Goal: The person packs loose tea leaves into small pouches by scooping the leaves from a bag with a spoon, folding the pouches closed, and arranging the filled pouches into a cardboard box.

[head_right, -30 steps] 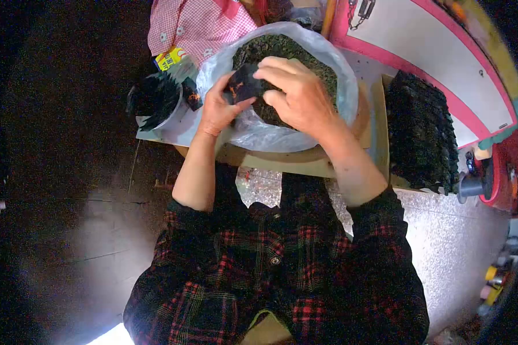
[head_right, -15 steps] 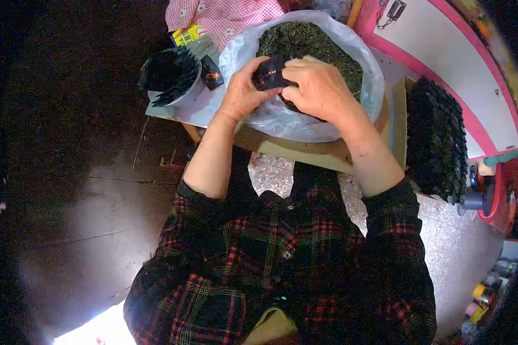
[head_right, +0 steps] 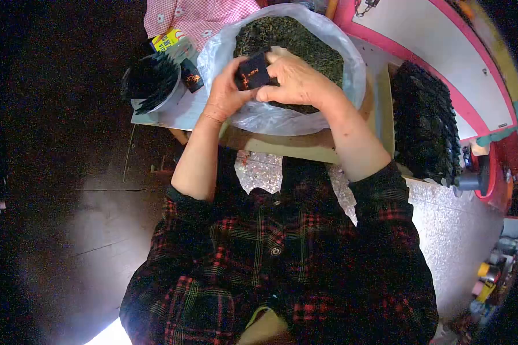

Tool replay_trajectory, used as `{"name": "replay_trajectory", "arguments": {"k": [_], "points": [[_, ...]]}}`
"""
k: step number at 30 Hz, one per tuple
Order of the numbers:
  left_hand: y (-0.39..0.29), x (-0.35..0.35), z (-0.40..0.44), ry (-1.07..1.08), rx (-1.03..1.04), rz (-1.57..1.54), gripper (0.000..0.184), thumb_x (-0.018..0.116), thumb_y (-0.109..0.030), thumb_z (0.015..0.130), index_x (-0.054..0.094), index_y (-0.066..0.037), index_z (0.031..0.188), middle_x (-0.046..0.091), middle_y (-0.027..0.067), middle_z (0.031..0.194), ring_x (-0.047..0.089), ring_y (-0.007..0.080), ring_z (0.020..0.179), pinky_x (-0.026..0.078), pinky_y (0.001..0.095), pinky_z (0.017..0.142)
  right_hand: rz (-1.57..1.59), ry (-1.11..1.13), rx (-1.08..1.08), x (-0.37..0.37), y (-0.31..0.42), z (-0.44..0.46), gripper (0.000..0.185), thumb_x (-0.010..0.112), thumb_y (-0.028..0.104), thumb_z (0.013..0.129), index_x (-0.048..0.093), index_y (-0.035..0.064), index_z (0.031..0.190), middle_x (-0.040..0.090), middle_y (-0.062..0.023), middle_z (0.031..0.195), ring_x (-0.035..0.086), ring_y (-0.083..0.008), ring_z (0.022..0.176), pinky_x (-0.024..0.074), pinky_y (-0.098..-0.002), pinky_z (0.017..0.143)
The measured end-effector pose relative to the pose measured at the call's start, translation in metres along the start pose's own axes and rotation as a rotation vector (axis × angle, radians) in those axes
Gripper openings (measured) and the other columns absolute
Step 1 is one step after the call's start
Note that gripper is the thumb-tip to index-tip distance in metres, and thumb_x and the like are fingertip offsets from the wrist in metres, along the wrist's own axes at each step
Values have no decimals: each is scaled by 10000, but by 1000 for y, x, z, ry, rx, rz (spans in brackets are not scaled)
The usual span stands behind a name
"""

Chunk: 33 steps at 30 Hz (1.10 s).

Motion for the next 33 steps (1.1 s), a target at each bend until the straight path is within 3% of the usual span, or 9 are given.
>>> {"name": "replay_trajectory", "arguments": {"k": [5,9,13,15,18,19,25,30,33], "points": [[3,0,-1,-29,-29,-65,616,810,-72,611,524,-25,1155,642,160,1008,640,263,931,503,336,819,113,-45,32,-13,5,2,267,661,235,713,645,-4,833,602,-152,891,573,-355,859,469,-390,782],[-3,-5,-4,-50,-96,-39,604,809,-79,635,526,-23,1166,654,121,996,637,194,918,501,311,822,274,-339,54,-47,-7,-25,287,614,50,748,657,10,1029,640,-98,1088,588,-172,1009,445,-294,878],[17,1,-5,-44,-142,-195,587,815,-83,637,541,-15,1151,658,102,981,632,166,893,493,293,822,319,-355,417,-38,-68,-77,266,608,110,806,661,17,1049,671,-92,1018,619,-160,898,472,-295,808],[17,-1,-4,-60,-128,-176,583,815,-87,638,543,-14,1148,659,98,973,629,162,880,492,291,818,-71,-251,717,-30,-88,-97,310,635,168,787,655,38,1068,671,-137,1008,643,-219,893,491,-336,783],[15,-3,-5,-79,-104,-126,572,814,-95,644,546,-8,1142,660,96,962,622,155,859,492,290,808,-351,-176,795,-15,-90,-106,334,634,238,784,651,67,1071,659,-179,987,641,-310,904,496,-395,779],[13,-4,-4,-86,-88,-95,566,813,-100,649,547,-5,1139,659,97,958,618,152,851,492,290,803,-331,-222,715,-8,-90,-106,339,616,285,788,651,108,1075,656,-189,950,615,-374,904,489,-442,780],[17,-10,-3,-102,-144,-98,496,807,-113,669,561,4,1083,654,88,927,609,145,830,492,287,782,-237,-133,786,14,-108,-80,248,620,235,778,686,114,985,659,-180,883,625,-356,864,497,-436,762],[20,-10,-4,-101,-156,-141,468,810,-114,670,558,0,1048,651,83,912,601,135,815,489,277,771,-169,-392,656,10,-117,-74,172,589,142,782,688,93,915,653,-165,841,628,-349,782,502,-438,731],[21,-10,-5,-101,-150,-117,466,808,-107,672,557,-5,1051,651,84,914,601,135,814,490,278,770,-631,-545,438,-20,-89,-65,95,553,91,797,604,31,745,604,-184,760,610,-367,686,497,-456,653]]}}
Point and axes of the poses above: each hand's wrist, its own z-axis towards the middle knuckle, its own x-axis out of the palm, y = z × x, the point moved 6 cm from there along z, towards the middle knuckle
